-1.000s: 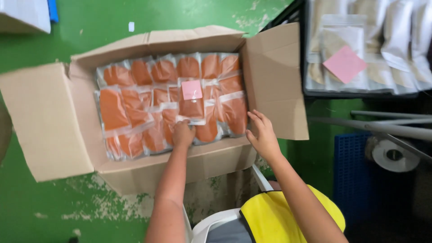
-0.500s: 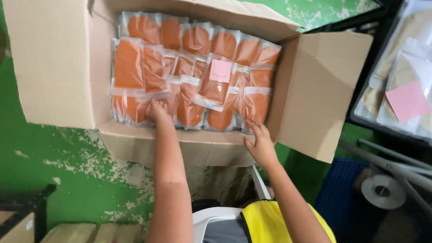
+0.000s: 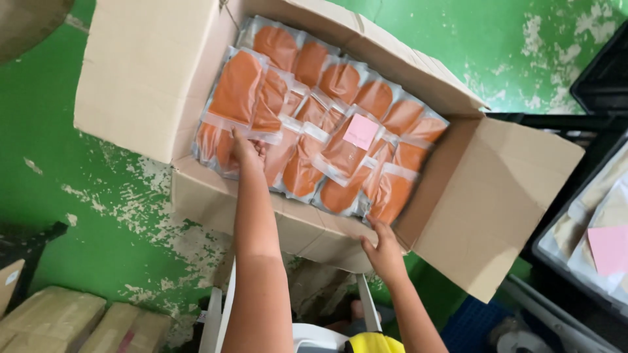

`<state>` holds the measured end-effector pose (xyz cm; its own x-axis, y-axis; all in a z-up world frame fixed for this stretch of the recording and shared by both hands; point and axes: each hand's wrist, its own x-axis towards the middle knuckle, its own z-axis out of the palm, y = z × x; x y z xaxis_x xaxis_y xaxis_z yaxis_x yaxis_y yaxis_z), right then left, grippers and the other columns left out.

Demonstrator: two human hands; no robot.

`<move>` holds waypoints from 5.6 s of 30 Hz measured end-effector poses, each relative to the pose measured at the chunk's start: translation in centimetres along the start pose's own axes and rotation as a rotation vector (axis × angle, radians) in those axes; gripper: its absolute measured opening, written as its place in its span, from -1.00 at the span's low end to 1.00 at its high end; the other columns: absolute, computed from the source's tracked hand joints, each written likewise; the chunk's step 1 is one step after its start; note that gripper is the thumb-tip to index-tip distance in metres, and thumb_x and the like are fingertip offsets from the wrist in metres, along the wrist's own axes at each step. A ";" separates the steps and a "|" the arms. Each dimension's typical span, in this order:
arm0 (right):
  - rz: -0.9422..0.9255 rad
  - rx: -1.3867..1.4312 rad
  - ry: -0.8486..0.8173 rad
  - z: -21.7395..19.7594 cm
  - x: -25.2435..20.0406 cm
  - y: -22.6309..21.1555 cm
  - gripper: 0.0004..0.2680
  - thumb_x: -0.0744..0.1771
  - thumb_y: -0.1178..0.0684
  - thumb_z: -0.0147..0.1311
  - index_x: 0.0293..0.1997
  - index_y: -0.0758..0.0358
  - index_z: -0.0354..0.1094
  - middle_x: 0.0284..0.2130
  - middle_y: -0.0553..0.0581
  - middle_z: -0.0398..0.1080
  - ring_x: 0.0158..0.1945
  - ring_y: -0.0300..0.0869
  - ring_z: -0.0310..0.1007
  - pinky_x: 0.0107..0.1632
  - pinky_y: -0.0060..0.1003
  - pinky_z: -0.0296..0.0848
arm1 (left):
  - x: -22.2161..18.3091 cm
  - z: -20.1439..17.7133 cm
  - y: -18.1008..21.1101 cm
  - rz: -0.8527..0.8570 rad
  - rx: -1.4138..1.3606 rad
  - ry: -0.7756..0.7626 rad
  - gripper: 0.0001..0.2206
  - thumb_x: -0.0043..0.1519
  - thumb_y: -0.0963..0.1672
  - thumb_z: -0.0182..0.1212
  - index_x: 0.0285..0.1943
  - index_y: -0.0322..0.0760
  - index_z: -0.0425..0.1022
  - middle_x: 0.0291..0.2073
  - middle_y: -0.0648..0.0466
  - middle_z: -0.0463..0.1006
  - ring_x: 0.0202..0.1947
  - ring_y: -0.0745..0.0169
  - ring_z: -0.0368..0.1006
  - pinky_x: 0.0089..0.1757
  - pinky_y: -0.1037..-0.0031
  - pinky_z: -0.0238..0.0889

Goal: Wiping liquid-filled pouches with a cloth and sealing them using a heat sealer before packing them into a box.

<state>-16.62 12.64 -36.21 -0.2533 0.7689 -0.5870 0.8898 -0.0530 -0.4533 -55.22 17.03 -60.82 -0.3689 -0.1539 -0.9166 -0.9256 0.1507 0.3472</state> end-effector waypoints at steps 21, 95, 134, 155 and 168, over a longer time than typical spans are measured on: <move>-0.114 0.056 0.076 -1.8 2.6 -6.3 -0.64 0.27 0.11 0.22 0.23 0.04 0.44 -0.01 0.25 0.48 0.12 0.16 0.45 0.11 0.00 0.48 | -4.3 0.9 -11.0 0.442 0.218 -0.248 -0.65 0.45 0.01 -0.15 0.03 -0.36 0.38 -0.68 0.14 0.32 -0.72 0.33 0.31 -0.67 0.47 0.36; 0.056 0.148 -0.157 -2.5 3.5 -7.3 -0.56 0.30 0.06 0.20 0.36 0.01 0.28 0.20 0.18 0.41 0.22 0.05 0.45 0.24 -0.04 0.42 | 1.6 9.5 2.0 0.981 2.421 -0.101 -0.37 0.31 0.12 0.04 0.55 -0.06 0.17 0.50 0.05 0.19 0.52 -0.19 -0.21 0.34 -0.25 -0.62; 0.372 0.741 0.086 5.6 -9.1 7.7 -0.63 0.28 0.11 0.25 0.25 0.19 0.43 0.02 0.32 0.51 0.02 -0.02 0.58 0.09 -0.13 0.52 | -19.7 6.2 -18.4 1.060 1.765 -0.649 -0.66 0.33 0.11 -0.03 -0.03 0.05 0.62 -0.20 0.01 0.68 -0.01 -0.08 0.60 -0.02 0.01 0.39; 0.225 0.822 0.354 -3.7 -11.6 5.4 -0.67 0.28 0.11 0.23 0.19 0.14 0.46 -0.02 0.23 0.55 -0.01 -0.10 0.56 0.04 -0.18 0.54 | -41.3 -4.2 -12.7 1.052 1.628 -1.328 -0.71 0.22 0.03 0.21 -0.31 -0.26 0.56 -0.48 -0.10 0.60 -0.26 -0.14 0.55 -0.22 0.16 0.37; 0.045 0.805 0.686 -8.9 -25.8 6.2 -0.65 0.29 0.14 0.21 0.23 0.15 0.42 0.03 0.17 0.53 0.16 -0.07 0.49 0.19 -0.17 0.44 | -57.0 -11.9 -16.1 0.671 1.554 -2.241 -0.66 0.40 0.01 0.09 -0.33 -0.30 0.50 -0.66 -0.06 0.56 -0.54 0.14 0.57 -0.40 0.37 0.47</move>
<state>-1.15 -1.90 -17.93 0.2659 0.9377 -0.2236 0.3155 -0.3038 -0.8990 -20.26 11.73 -11.79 0.8955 0.4418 -0.0532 0.0578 0.0031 0.9983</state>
